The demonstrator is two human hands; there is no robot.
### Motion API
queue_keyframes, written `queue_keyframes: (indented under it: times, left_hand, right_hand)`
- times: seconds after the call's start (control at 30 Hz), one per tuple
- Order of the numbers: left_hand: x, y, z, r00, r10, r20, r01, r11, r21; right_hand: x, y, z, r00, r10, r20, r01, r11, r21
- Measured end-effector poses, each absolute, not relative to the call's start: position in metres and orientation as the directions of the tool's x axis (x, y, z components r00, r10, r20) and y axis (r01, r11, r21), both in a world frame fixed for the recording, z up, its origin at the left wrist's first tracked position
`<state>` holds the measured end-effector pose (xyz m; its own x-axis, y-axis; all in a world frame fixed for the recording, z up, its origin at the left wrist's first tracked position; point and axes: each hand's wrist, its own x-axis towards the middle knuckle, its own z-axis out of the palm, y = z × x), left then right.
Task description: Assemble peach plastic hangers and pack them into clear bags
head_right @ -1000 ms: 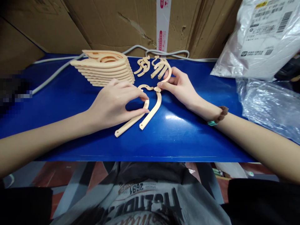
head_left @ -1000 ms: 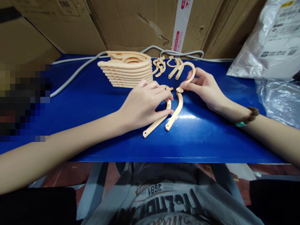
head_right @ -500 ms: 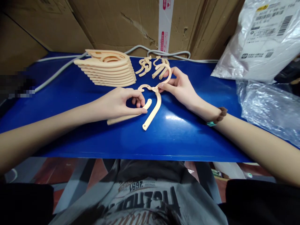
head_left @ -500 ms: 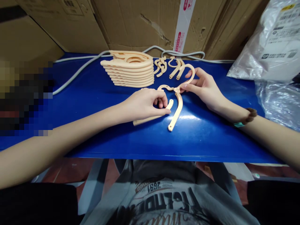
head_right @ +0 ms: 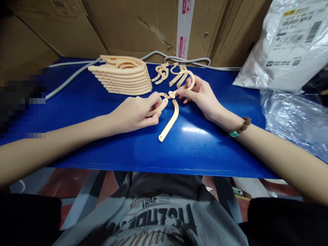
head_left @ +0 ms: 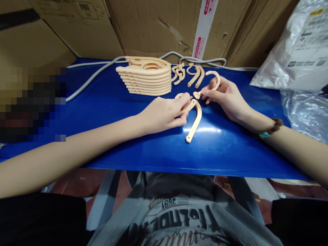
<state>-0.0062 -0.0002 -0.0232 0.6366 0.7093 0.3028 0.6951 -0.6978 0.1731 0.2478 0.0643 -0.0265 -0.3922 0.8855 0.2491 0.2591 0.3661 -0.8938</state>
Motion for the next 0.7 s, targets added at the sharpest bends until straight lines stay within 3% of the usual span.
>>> queue_keyframes:
  times: [0.47, 0.7]
  left_hand:
    - [-0.010, 0.000, -0.026, 0.618, 0.678, 0.398, 0.688, -0.711, 0.142]
    - [-0.013, 0.002, -0.032, 0.606, 0.626, 0.491, 0.679, -0.729, 0.092]
  right_hand:
    - [0.246, 0.060, -0.021, -0.477, 0.867, 0.141, 0.030, 0.177, -0.984]
    - [0.247, 0.059, -0.019, -0.461, 0.877, 0.136, 0.002, 0.154, -0.988]
